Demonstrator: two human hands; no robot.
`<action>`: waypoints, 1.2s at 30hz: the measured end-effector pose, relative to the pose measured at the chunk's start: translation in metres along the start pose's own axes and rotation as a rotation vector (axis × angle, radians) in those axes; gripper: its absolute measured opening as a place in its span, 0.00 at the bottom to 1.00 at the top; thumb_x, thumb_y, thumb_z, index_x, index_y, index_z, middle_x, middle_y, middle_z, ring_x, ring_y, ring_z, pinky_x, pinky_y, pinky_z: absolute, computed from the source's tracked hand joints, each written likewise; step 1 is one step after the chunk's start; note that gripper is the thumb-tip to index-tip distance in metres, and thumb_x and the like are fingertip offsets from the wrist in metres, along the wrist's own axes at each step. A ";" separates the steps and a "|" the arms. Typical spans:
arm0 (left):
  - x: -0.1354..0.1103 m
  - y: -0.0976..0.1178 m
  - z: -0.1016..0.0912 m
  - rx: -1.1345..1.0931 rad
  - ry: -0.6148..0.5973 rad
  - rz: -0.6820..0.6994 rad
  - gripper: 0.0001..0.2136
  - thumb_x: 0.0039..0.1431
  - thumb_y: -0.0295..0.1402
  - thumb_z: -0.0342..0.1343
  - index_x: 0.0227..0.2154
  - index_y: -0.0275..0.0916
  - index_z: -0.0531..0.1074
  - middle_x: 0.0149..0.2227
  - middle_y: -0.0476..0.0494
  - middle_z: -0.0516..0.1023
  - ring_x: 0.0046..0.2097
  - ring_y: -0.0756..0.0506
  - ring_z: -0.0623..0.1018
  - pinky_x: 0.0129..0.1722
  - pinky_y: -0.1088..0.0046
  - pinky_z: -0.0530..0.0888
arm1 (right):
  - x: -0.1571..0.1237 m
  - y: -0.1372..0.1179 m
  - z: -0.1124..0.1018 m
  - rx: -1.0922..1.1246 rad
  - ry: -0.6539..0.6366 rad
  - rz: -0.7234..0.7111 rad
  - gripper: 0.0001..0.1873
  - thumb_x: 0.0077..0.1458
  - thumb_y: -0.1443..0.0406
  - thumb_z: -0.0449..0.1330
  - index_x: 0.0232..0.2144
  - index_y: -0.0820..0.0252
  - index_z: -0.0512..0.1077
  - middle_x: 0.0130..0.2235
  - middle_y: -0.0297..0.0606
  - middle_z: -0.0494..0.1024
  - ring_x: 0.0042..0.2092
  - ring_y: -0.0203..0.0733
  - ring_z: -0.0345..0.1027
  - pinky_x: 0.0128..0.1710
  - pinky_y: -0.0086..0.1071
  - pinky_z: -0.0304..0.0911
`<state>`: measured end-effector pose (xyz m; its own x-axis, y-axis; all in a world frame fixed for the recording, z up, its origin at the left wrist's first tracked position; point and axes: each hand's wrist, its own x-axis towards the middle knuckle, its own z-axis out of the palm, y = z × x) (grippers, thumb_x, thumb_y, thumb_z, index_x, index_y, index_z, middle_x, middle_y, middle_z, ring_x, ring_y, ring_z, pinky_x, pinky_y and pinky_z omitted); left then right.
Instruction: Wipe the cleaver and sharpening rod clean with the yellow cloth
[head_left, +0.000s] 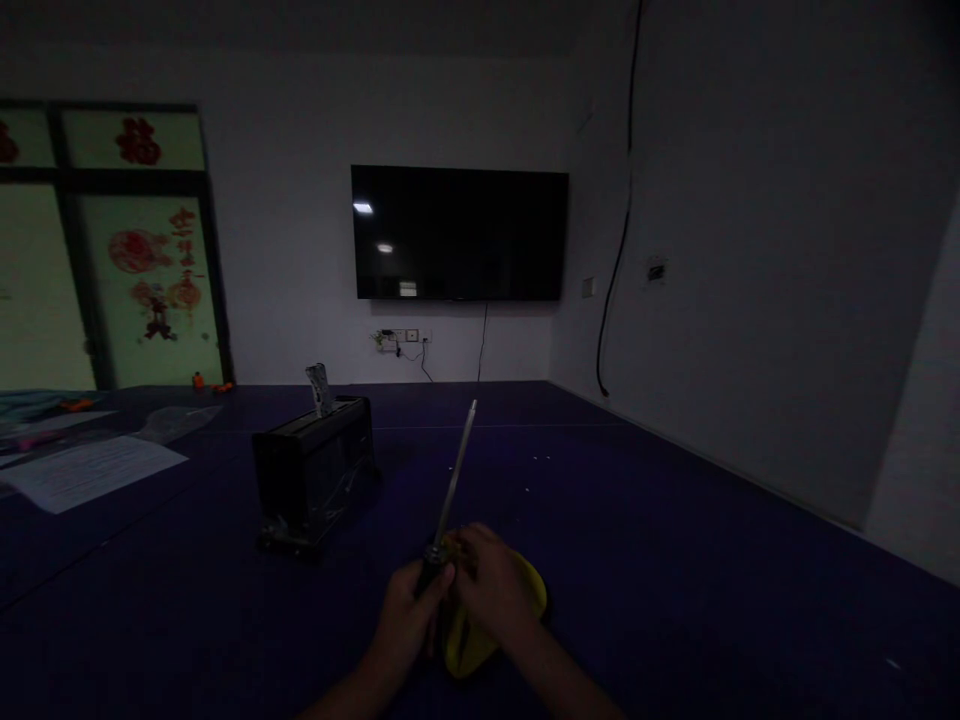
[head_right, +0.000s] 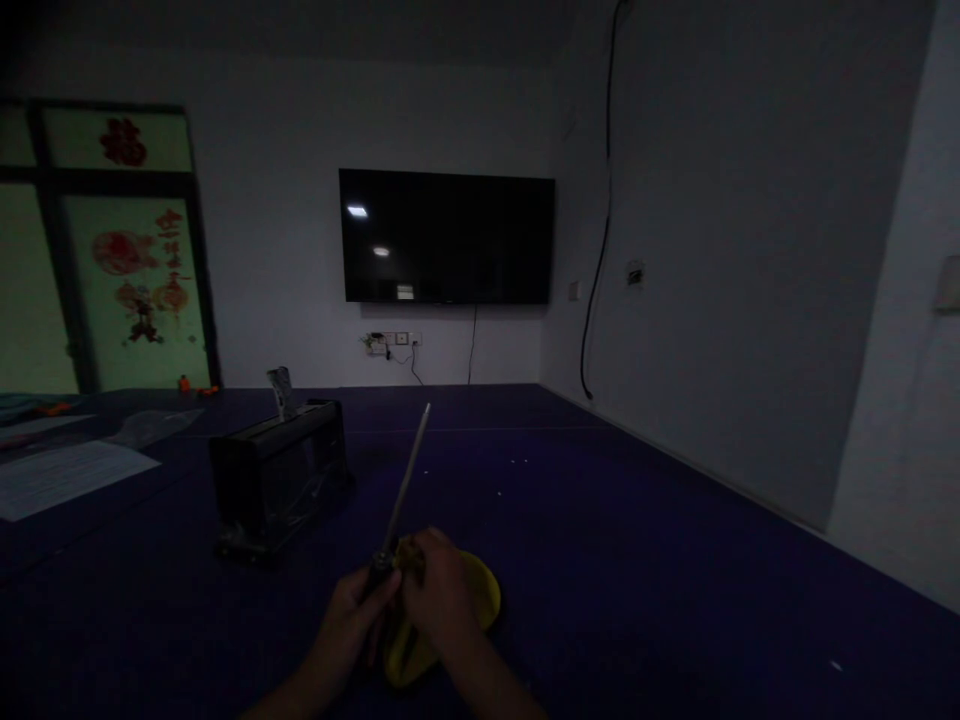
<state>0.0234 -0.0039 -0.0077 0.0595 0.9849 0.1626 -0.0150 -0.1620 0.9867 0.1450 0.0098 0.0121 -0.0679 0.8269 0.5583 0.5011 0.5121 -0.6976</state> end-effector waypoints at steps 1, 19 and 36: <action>0.000 0.000 0.000 -0.004 -0.004 -0.006 0.26 0.37 0.59 0.56 0.21 0.37 0.65 0.10 0.57 0.59 0.11 0.56 0.57 0.10 0.80 0.51 | 0.001 -0.002 -0.001 0.054 0.048 -0.007 0.15 0.44 0.73 0.53 0.33 0.58 0.74 0.36 0.41 0.76 0.39 0.43 0.70 0.41 0.33 0.62; 0.002 -0.006 0.000 0.164 -0.054 0.047 0.23 0.43 0.54 0.56 0.26 0.35 0.72 0.15 0.53 0.67 0.15 0.52 0.63 0.15 0.78 0.59 | 0.010 -0.006 -0.004 0.368 0.151 0.174 0.26 0.50 0.45 0.52 0.21 0.62 0.71 0.17 0.28 0.61 0.21 0.33 0.55 0.21 0.26 0.52; -0.006 0.013 -0.007 0.172 0.123 0.280 0.27 0.42 0.43 0.62 0.47 0.37 0.71 0.39 0.39 0.79 0.38 0.43 0.78 0.37 0.71 0.75 | 0.023 0.006 -0.010 1.082 0.290 0.581 0.26 0.26 0.48 0.69 0.21 0.63 0.71 0.15 0.25 0.62 0.16 0.27 0.50 0.16 0.25 0.47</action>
<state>0.0161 -0.0112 0.0046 -0.0435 0.8991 0.4356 0.1558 -0.4245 0.8919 0.1550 0.0298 0.0249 0.1846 0.9824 0.0288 -0.5771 0.1320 -0.8060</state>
